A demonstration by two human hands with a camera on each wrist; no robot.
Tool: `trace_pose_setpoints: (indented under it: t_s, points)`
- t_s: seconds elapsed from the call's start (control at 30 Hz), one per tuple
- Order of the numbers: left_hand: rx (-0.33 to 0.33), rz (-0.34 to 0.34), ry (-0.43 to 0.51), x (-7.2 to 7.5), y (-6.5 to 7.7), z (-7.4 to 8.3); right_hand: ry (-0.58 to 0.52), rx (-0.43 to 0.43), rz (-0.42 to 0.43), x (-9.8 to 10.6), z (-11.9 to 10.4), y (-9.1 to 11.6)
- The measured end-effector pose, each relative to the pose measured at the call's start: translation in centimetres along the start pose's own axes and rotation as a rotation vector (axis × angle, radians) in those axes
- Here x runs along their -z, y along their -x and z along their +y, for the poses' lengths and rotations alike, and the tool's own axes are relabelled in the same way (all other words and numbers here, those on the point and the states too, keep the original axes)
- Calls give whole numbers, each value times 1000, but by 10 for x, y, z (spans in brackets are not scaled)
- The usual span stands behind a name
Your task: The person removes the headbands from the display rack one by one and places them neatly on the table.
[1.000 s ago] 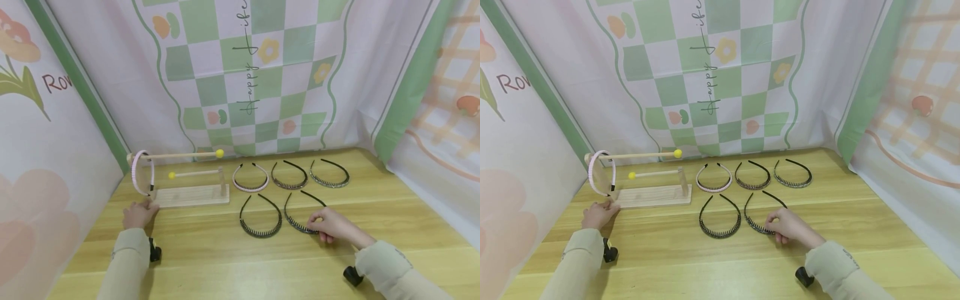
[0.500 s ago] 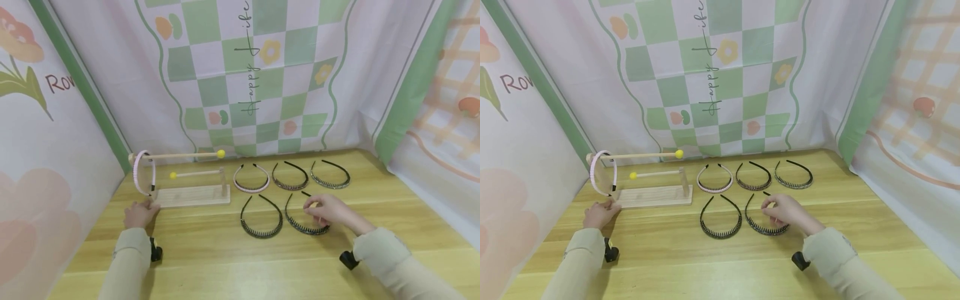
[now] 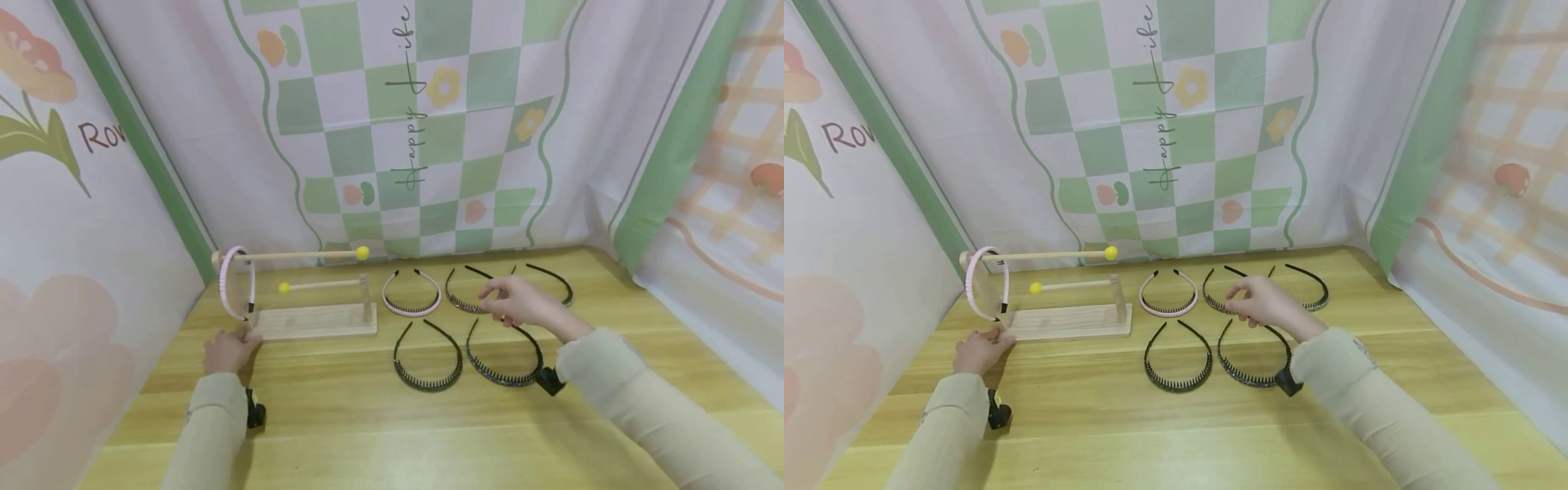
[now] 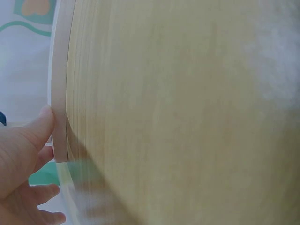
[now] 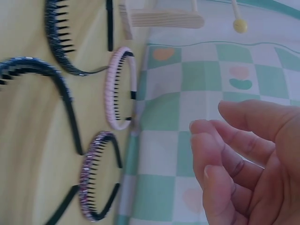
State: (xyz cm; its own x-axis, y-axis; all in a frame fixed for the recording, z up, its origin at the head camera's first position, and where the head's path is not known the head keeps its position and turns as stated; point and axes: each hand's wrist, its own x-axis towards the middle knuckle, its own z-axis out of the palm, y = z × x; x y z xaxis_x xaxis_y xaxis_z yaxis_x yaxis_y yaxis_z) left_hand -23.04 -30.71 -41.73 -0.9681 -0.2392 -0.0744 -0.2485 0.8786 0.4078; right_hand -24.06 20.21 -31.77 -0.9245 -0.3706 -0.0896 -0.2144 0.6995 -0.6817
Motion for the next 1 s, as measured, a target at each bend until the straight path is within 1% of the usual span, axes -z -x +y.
trace_pose_setpoints:
  t_s: [0.07, 0.23, 0.43, 0.53, 0.63, 0.83, 1.0]
  points:
    - [0, 1, 1, 0, 0, 1, -6, -4, 3, 3, -6, -5]
    - [0, 2, 12, 1, 2, 2, 20, 8, 35, 8, -22, -17]
    - [-9, 12, 24, 0, 2, 0, 90, 70, 96, 12, -41, -33]
    - [-5, 16, 27, -1, 2, 0, 109, 78, 108, 13, -52, -41]
    - [5, 13, 31, -1, 2, 0, 108, 89, 110, 13, -63, -47]
    - [0, 6, 27, 2, 3, 2, 107, 151, 113, 12, -82, -60]
    - [-11, 9, 21, 1, 4, 1, 56, 148, 106, 12, -100, -74]
